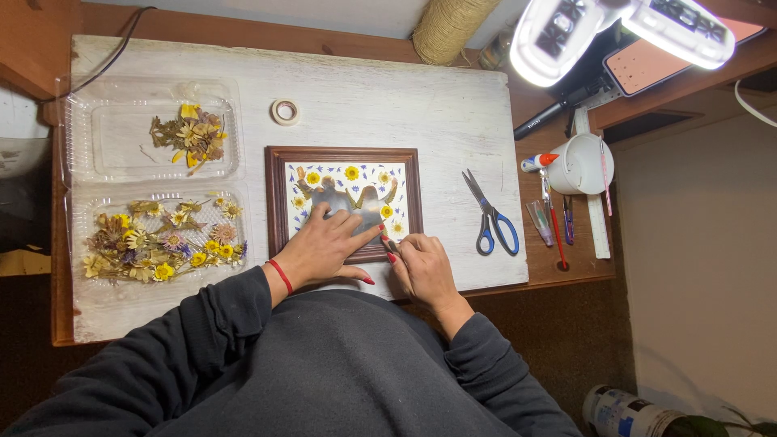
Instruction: Arranging and securing dried flowers inside a small wooden frame using adhesive tape and tweezers.
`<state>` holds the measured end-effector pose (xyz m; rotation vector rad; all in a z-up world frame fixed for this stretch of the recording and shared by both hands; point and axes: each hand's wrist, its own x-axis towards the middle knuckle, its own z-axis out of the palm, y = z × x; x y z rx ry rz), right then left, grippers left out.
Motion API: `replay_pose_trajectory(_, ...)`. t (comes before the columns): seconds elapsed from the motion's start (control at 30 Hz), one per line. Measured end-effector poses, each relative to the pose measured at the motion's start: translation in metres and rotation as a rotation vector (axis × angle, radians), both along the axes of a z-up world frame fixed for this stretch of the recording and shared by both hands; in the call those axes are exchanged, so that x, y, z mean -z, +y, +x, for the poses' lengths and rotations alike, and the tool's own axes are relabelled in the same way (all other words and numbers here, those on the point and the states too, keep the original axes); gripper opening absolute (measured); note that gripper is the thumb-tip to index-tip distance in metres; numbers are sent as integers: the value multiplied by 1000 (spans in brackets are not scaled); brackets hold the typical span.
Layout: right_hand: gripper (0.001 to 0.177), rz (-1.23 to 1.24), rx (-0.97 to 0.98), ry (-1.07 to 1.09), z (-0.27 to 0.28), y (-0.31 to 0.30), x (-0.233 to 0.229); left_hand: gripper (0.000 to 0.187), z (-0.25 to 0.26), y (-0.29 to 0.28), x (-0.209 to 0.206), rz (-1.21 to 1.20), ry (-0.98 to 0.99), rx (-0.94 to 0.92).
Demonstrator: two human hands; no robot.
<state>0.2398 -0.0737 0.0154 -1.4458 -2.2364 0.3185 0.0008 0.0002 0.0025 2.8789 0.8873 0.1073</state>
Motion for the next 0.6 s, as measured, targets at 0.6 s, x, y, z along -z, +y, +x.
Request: replay_pose_trajectory(0.6,19,-6,-25,-19,4,-1,6,99,2,2,-2,-18,64,-2)
